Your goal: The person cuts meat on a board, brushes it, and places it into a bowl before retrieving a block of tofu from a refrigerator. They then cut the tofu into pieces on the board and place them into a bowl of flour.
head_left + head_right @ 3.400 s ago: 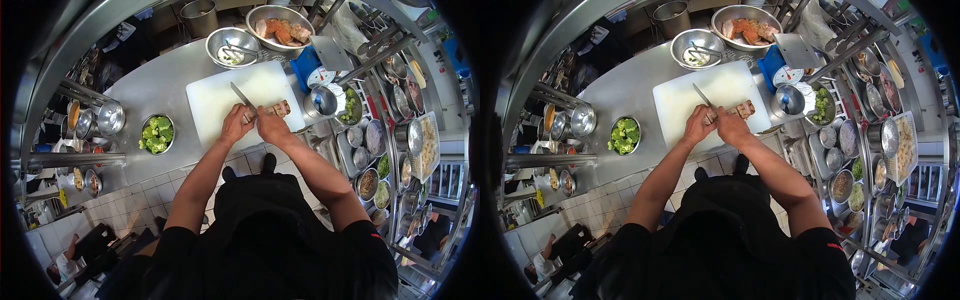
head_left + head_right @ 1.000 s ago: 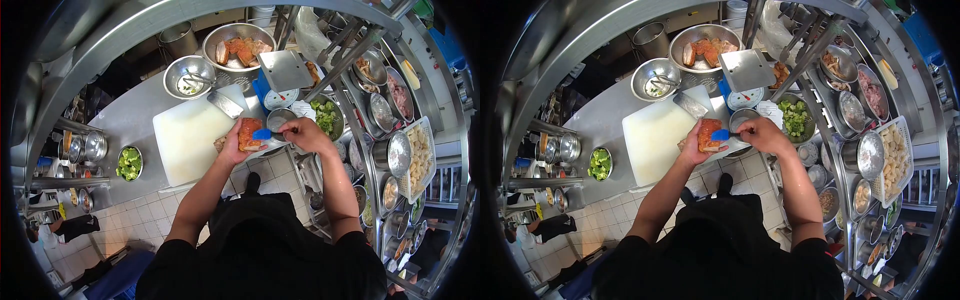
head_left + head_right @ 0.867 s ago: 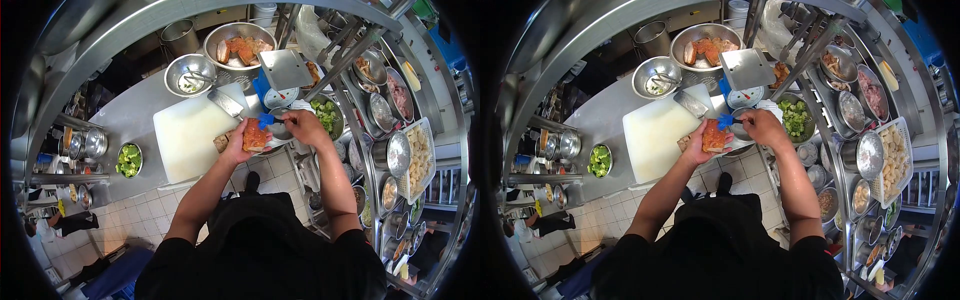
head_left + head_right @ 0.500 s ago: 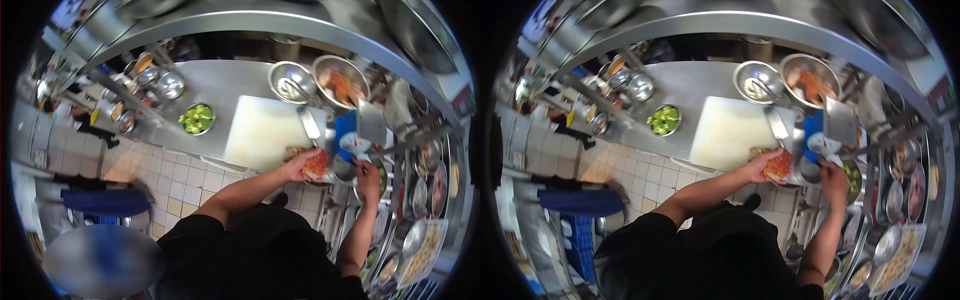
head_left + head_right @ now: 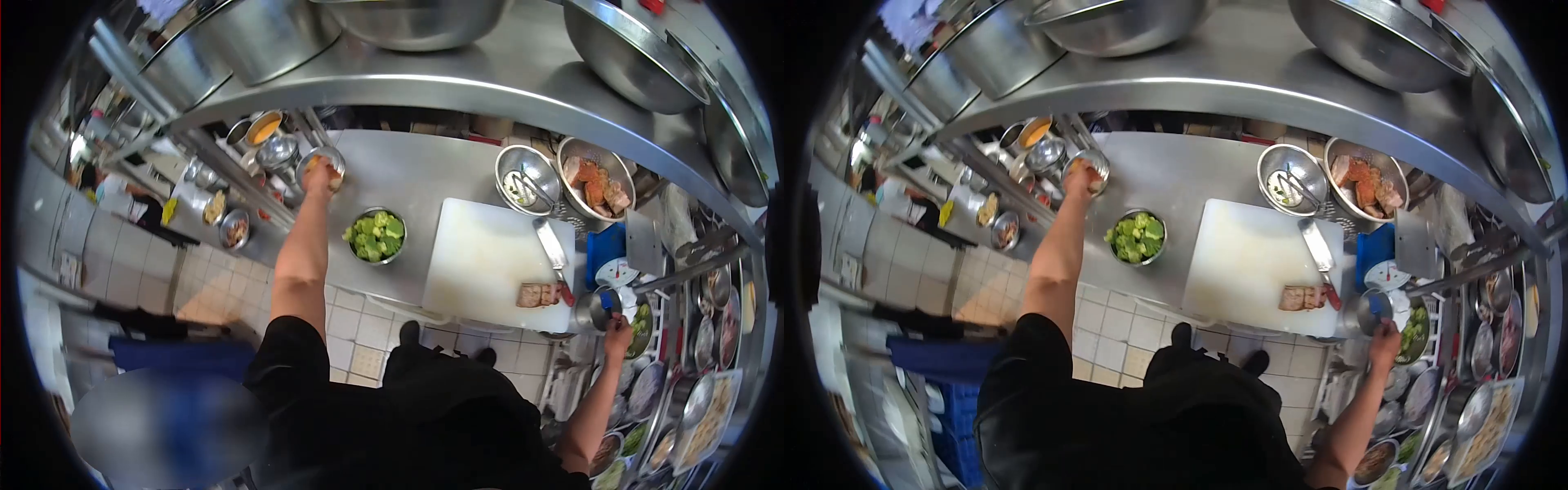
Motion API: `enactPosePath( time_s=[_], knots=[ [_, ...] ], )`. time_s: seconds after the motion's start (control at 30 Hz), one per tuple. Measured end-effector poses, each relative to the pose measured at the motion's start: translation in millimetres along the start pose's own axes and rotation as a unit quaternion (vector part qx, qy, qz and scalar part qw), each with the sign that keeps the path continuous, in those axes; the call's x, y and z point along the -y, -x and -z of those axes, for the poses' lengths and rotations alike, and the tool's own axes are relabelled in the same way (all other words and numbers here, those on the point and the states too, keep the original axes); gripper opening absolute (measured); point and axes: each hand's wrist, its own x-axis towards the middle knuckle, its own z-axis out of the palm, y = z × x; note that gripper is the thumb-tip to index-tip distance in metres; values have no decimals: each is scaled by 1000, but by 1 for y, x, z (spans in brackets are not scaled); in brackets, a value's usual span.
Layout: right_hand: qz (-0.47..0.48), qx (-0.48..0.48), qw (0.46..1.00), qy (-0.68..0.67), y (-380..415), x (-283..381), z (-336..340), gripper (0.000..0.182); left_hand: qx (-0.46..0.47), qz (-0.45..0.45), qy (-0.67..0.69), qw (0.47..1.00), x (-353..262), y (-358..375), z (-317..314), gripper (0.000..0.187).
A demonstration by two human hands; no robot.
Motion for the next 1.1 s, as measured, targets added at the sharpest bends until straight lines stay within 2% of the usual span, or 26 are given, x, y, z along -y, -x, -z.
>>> enactPosePath(
  time_s=[0.03,0.07,0.1,0.13,0.17,0.2,0.23,0.27,0.3,0.33,0.37,0.4,0.43,0.47,0.5,0.53,0.57,0.6,0.67,0.73,0.83,0.93,1.0,1.07,1.1],
  knots=[
    [-8,-6,1000,-7,8,7,-1,20,-5,15,-16,1000,16,-66,9,44],
    [-31,-15,999,-30,16,8,-5,22,93,30,-71,993,21,-111,25,36],
    [-30,-33,996,-80,20,-1,-12,23,132,68,-3,989,35,-159,32,30],
    [1,-55,996,-75,23,-19,-18,27,148,57,35,987,35,-162,38,23],
    [-23,-82,995,-46,37,6,-12,29,247,66,25,966,31,-159,45,22],
    [-49,-75,995,-35,45,16,-6,29,144,72,53,985,24,-133,36,21],
    [-97,-74,992,16,54,36,2,29,264,94,40,959,55,-238,59,24],
    [-140,-72,986,60,54,50,7,29,185,42,-14,982,28,-142,29,23],
    [-148,-91,979,107,57,56,8,28,140,-92,-67,984,32,-78,2,24],
    [-181,-88,975,93,55,63,11,28,91,-232,-105,963,46,-26,-20,28],
    [-186,-90,975,82,49,37,4,27,259,-251,-59,931,74,28,-36,34],
    [-174,-97,976,92,43,26,-2,28,416,-262,-9,871,102,83,-47,41],
    [-134,-98,982,90,37,1,-12,26,490,-250,-112,827,137,142,-61,50],
    [-110,-90,980,141,40,29,-6,24,584,-137,-208,772,108,247,-67,58],
    [-82,-80,970,212,31,8,-18,25,615,-233,-288,696,138,292,-76,67],
    [-170,-26,966,196,26,38,-8,25,666,-293,-315,609,147,333,-84,77],
    [-189,-4,963,193,18,34,-15,24,671,-426,-338,504,174,355,-96,83],
    [-203,-12,963,176,16,43,-14,23,681,-407,-401,459,182,383,-102,89],
    [-171,5,965,198,7,52,-15,21,644,-461,-488,368,209,411,-115,95],
    [-204,34,959,195,-2,59,-18,22,628,-492,-502,335,228,424,-127,94],
    [-182,69,955,222,-14,57,-24,23,637,-498,-510,294,232,435,-144,88],
    [-187,78,953,226,-28,47,-25,23,626,-510,-514,290,235,431,-155,79],
    [-179,82,954,225,-38,44,-30,22,652,-471,-522,284,233,424,-161,70],
    [-162,118,954,222,-41,43,-33,23,639,-476,-519,309,232,418,-162,65],
    [-129,132,957,223,-41,45,-31,23,651,-457,-488,359,237,409,-162,61]
  ],
)
